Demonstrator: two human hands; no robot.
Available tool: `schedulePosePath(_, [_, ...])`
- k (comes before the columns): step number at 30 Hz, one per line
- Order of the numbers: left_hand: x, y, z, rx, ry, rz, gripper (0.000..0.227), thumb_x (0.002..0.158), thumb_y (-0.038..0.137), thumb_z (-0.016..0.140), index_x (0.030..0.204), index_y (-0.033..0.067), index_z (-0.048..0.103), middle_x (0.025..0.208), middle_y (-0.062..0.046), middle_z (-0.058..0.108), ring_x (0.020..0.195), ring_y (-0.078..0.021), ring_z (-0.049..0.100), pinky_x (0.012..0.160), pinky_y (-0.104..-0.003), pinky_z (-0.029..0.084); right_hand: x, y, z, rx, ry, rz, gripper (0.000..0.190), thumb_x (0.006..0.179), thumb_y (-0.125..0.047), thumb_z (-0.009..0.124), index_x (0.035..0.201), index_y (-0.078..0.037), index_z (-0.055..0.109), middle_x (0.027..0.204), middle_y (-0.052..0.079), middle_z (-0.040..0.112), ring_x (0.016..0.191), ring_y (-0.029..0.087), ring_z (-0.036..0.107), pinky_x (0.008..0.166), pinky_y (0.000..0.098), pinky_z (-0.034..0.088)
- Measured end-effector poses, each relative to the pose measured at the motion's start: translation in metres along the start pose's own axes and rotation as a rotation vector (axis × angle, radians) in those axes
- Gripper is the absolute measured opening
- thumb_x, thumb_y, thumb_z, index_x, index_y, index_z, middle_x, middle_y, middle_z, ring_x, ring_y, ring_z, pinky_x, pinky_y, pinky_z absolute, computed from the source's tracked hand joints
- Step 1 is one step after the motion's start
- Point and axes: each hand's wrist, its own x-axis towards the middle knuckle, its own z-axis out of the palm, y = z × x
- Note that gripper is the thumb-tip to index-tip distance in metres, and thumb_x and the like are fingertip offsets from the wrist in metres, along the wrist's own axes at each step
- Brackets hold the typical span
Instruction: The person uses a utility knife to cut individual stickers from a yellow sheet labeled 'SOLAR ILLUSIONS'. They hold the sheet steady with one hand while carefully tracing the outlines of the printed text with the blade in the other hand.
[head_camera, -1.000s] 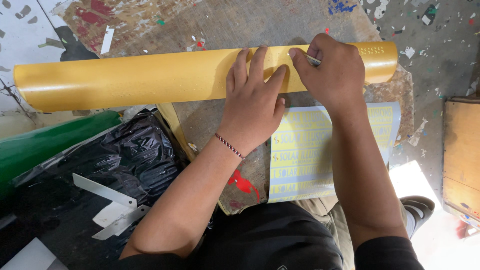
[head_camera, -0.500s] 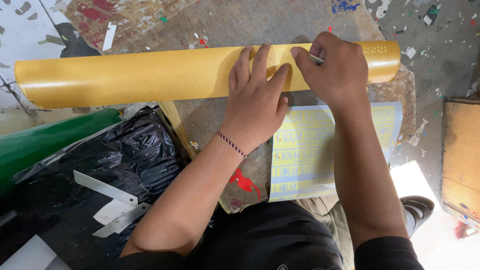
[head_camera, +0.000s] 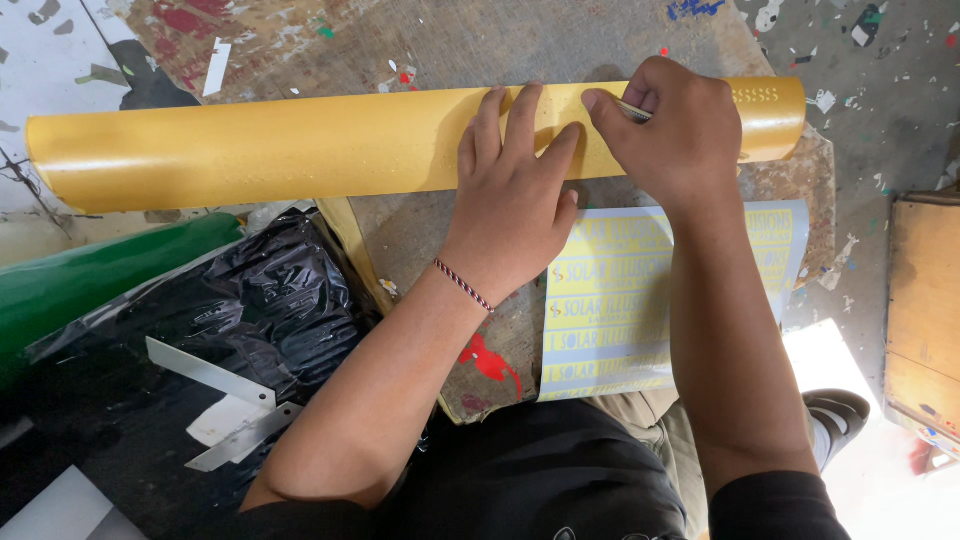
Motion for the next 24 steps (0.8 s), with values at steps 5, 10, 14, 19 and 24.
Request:
schedulePosePath(5, [0.000,0.000,0.001,0.004,0.007,0.006,0.055,0.085,0.023,0.075,0.137,0.0081,0.061,0.156,-0.022,0.032,0.147,-0.0486,0.023,0.117,-0.063,0.027,0.000,0.005,-0.001,0.086,-0.020,0.040,0.040,0.096,-0.033,0.088,0.083,-0.002,0.067,0.071,0.009,0.067,0.059,0.021,0.063,0.058,0.0332,0.051])
schedulePosePath(10, [0.001,-0.001,0.001,0.015,0.018,0.008,0.055,0.084,0.022,0.075,0.136,0.0098,0.061,0.155,-0.021,0.033,0.146,-0.0479,0.024,0.117,-0.063,0.028,-0.002,0.005,-0.004,0.126,-0.035,0.066,0.038,0.097,-0.030,0.088,0.083,-0.002,0.066,0.071,0.009,0.067,0.059,0.017,0.061,0.057,0.0312,0.048])
schedulePosePath(14, [-0.001,-0.004,0.003,0.002,0.046,0.016,0.051,0.086,0.019,0.075,0.135,0.0124,0.062,0.155,-0.020,0.035,0.147,-0.0459,0.027,0.117,-0.061,0.029,-0.012,0.008,-0.019,0.174,0.002,0.032,0.038,0.099,-0.025,0.088,0.083,0.000,0.063,0.074,0.008,0.064,0.063,0.014,0.056,0.058,0.0292,0.045])
schedulePosePath(19, [0.001,-0.003,-0.001,-0.036,0.119,0.023,0.049,0.088,0.014,0.075,0.135,0.0134,0.063,0.153,-0.017,0.040,0.146,-0.0449,0.032,0.118,-0.060,0.032,-0.050,0.004,-0.047,0.222,0.001,0.007,0.036,0.100,-0.018,0.087,0.086,0.004,0.062,0.073,0.008,0.061,0.066,0.011,0.054,0.059,0.0268,0.044])
schedulePosePath(24, [0.009,0.002,-0.022,-0.228,0.127,0.008,0.028,0.090,0.012,0.072,0.117,0.0086,0.066,0.116,-0.016,0.064,0.114,-0.0357,0.059,0.098,-0.047,0.050,-0.107,-0.022,-0.067,0.287,-0.152,0.110,0.032,0.098,-0.020,0.086,0.088,0.001,0.064,0.070,0.007,0.061,0.061,0.013,0.054,0.057,0.0258,0.043])
